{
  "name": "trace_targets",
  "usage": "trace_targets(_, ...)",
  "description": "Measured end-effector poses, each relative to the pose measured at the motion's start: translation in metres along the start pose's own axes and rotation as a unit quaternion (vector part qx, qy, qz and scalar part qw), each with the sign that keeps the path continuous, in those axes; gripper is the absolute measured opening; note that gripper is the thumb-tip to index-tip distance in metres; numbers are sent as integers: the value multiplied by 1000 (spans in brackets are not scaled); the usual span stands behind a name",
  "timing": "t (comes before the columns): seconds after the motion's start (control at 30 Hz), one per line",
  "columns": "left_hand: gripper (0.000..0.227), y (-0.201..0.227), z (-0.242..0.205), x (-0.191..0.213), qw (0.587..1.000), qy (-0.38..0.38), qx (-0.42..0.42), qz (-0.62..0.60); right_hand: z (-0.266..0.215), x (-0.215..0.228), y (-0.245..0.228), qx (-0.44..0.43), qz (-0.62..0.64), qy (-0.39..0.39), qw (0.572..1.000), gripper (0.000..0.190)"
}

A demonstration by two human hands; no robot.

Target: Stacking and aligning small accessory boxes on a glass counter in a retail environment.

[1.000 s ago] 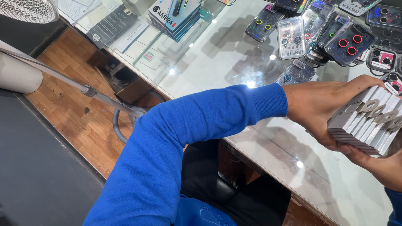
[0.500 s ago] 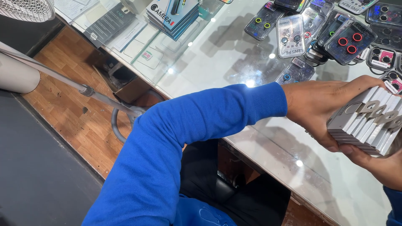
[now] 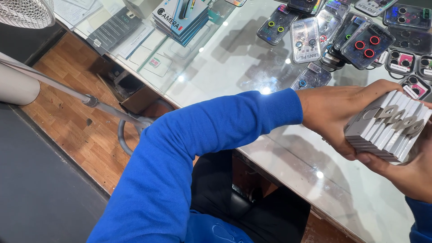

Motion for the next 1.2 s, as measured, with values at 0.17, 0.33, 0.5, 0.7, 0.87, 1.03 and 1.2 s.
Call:
trace_targets(0.17, 117, 8, -3, 5, 1000, -6, 7, 3, 4, 3, -19, 16, 17, 15, 1000, 94)
trace_targets(0.33, 108, 22, -2, 13, 1000, -1, -23, -5, 3, 7, -19, 76, 2, 23, 997, 94)
trace_targets(0.5, 110, 24, -3, 13, 1000, -7, -12, -2, 1, 10, -19, 57, 27, 19, 998, 101)
trace_targets(0.7, 113, 23, -4, 14, 1000, -17, 8, -7, 4, 5, -25, 9, 37, -2, 999, 102)
trace_targets(0.87, 111, 31, -3, 22, 1000, -23, -4, -4, 10, 10, -35, 51, 30, -13, 998, 100)
trace_targets(1.03, 103, 38, -4, 27, 999, -26, -1, -36, 15, 8, -27, 64, 37, -2, 997, 101)
trace_targets(1.2, 103, 46, 3, 27, 999, -32, 8, -35, 12, 17, -23, 70, 2, 12, 997, 96)
Point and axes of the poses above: each hand's wrist, its own z-axis towards the middle knuckle, its own x-axis out of the back of the hand, y = z × x, the point moved 5 cm from there along z, towards the middle knuckle, and after that the axes turned 2 degrees about -z, right-handed, at the moved point
